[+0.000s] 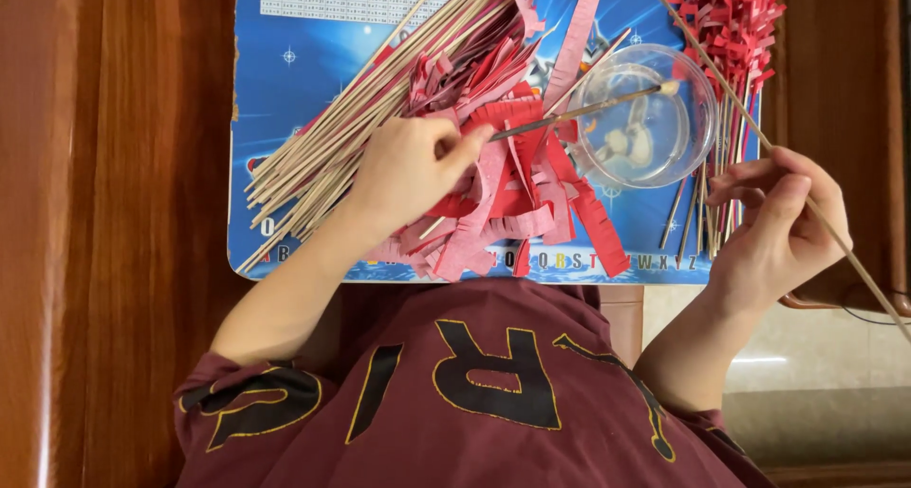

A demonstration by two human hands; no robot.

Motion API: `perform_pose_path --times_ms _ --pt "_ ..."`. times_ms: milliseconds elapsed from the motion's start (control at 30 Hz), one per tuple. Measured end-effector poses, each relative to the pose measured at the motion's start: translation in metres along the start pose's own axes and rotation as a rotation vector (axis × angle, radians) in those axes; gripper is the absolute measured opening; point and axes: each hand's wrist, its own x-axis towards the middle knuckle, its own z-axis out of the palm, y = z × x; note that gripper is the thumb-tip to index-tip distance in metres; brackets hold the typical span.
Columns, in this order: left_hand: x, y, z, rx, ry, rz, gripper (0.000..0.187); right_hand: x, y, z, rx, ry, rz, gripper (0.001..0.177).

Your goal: Creating decorative flowers by wrapping fringed red paper around wooden sticks using glue.

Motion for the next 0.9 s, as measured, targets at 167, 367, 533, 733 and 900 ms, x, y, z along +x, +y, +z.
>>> perform_pose_path --times_ms 167,367,533,733,900 --pt "-0.023 0.014 0.001 0.036 -0.052 -0.014 0.05 -0.001 0.0 -0.001 0.004 0.027 0.011 0.025" --pt "-0.039 -0.001 0.02 -0.014 0.063 0.087 0.027 -0.001 -0.001 0.004 -0.014 0.017 -0.034 0.026" --pt "-0.036 -0.008 0.01 -0.198 0.017 -0.025 0.022 -0.002 0.0 0.001 -0.021 0.041 -0.019 0.027" --pt "-0.029 -0.008 -0.016 -0.366 0.063 -0.052 0.025 -0.001 -0.007 0.01 -0.062 0.008 -0.043 0.028" --pt "-0.011 -0.009 -0.037 -0.365 0.16 -0.111 0.04 -0.001 -0.008 0.009 -0.043 -0.007 -0.026 0.029"
